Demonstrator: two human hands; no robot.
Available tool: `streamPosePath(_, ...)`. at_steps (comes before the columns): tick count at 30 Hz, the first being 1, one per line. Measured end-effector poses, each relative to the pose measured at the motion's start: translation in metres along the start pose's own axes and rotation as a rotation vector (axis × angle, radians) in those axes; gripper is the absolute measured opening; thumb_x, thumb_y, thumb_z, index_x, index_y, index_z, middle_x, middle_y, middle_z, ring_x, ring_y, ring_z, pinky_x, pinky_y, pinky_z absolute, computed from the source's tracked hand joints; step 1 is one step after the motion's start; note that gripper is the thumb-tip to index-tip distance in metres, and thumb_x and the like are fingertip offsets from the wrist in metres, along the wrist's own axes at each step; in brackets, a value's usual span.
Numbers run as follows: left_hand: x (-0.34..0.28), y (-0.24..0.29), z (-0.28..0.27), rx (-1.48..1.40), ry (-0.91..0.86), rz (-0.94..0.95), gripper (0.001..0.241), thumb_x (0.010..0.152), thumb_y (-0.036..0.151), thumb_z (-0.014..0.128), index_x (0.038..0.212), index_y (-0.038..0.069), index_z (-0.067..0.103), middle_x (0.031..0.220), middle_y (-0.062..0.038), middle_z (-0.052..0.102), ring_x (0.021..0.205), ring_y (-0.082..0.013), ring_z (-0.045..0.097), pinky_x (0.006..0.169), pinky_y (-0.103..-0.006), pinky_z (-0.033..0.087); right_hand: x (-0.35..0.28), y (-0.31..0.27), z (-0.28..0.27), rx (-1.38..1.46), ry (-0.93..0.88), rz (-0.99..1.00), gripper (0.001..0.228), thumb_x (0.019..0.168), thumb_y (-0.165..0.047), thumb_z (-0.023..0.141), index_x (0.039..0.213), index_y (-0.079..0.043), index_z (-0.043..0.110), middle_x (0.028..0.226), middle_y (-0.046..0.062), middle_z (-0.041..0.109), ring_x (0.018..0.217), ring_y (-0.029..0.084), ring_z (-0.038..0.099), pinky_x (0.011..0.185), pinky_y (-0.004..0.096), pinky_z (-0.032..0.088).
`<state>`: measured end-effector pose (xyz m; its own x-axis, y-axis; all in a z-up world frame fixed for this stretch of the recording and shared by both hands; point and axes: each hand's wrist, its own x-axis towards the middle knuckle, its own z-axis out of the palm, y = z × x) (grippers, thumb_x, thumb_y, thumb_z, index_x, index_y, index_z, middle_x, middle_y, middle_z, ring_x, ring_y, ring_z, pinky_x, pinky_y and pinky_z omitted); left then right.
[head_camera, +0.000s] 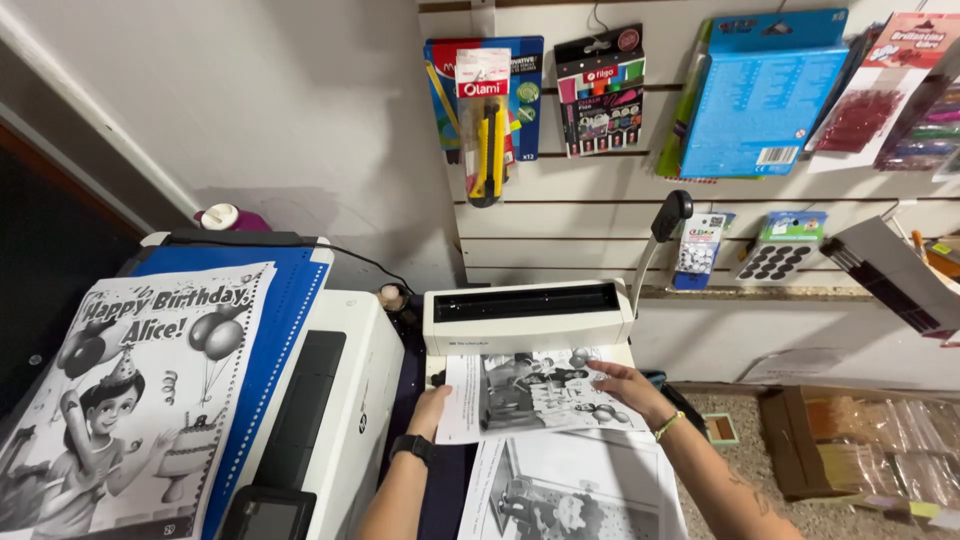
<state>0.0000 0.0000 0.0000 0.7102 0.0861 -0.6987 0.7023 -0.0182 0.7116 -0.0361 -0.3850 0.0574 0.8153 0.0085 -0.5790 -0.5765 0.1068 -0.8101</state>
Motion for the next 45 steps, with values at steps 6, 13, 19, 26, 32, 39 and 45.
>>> streamPosePath(6,-0.075,0.013,-0.003,0.226,0.076,0.158,0.031,0.094,0.031,0.060,0.073,0.007,0.062,0.066,-0.006,0.061,0.056,-0.0159,0.057,0.050,-0.0295,0.051,-0.020,0.013,-0.001,0.041,0.216,-0.125,0.061,0.086,0.006,0.073,0.143,-0.013,0.060,0.089,0.018,0.066,0.076,0.024,0.062,0.065,0.033,0.050)
streamPosePath(13,-0.068,-0.011,-0.013,0.348,0.108,0.259,0.036,0.095,0.022,0.067,0.064,0.005,0.058,0.063,-0.006,0.063,0.056,-0.0143,0.065,0.054,-0.0291,0.063,-0.042,-0.007,0.019,-0.241,0.410,-0.099,0.046,0.088,0.001,0.069,0.131,-0.016,0.067,0.133,0.014,0.070,0.103,0.027,0.070,0.076,0.038,0.064)
streamPosePath(19,-0.029,-0.029,-0.015,0.649,0.290,0.559,0.051,0.092,0.031,0.066,0.056,0.016,0.033,0.051,0.001,0.029,0.047,-0.0137,0.036,0.052,-0.0368,0.026,-0.030,-0.004,0.019,-0.274,0.407,-0.095,0.039,0.094,-0.002,0.069,0.132,-0.013,0.070,0.124,0.013,0.076,0.085,0.025,0.073,0.068,0.033,0.064)
streamPosePath(26,-0.018,-0.027,-0.015,0.809,0.387,0.645,0.039,0.088,0.034,0.065,0.056,0.014,0.053,0.053,-0.003,0.057,0.059,-0.0257,0.062,0.060,-0.0441,0.043,-0.012,0.014,0.010,-0.332,0.509,-0.170,0.038,0.084,-0.005,0.076,0.121,-0.015,0.078,0.117,0.008,0.078,0.093,0.020,0.073,0.080,0.032,0.064)
streamPosePath(32,-0.034,-0.012,-0.011,0.892,0.407,0.532,0.032,0.089,0.036,0.061,0.064,0.016,0.062,0.066,-0.006,0.066,0.071,-0.0306,0.067,0.061,-0.0466,0.047,-0.015,0.014,0.009,-0.334,0.506,-0.146,0.041,0.084,-0.004,0.074,0.122,-0.018,0.077,0.121,0.008,0.077,0.094,0.020,0.073,0.079,0.033,0.065)
streamPosePath(39,-0.075,0.010,0.019,1.234,0.472,1.112,0.034,0.087,0.023,0.073,0.121,0.016,0.070,0.119,-0.004,0.064,0.123,-0.0271,0.056,0.098,-0.0438,0.047,-0.023,0.047,-0.014,-0.571,0.414,-0.279,0.043,0.077,-0.023,0.078,0.120,-0.028,0.080,0.125,0.015,0.076,0.114,0.038,0.072,0.098,0.051,0.056)
streamPosePath(45,-0.086,0.021,0.039,1.369,0.155,1.009,0.048,0.095,0.054,0.060,0.127,0.019,0.065,0.149,-0.011,0.053,0.143,-0.0341,0.040,0.120,-0.0626,0.019,-0.057,0.030,-0.009,-0.430,0.298,-0.127,0.044,0.091,-0.011,0.070,0.134,-0.015,0.063,0.127,0.014,0.075,0.110,0.025,0.073,0.089,0.039,0.065)
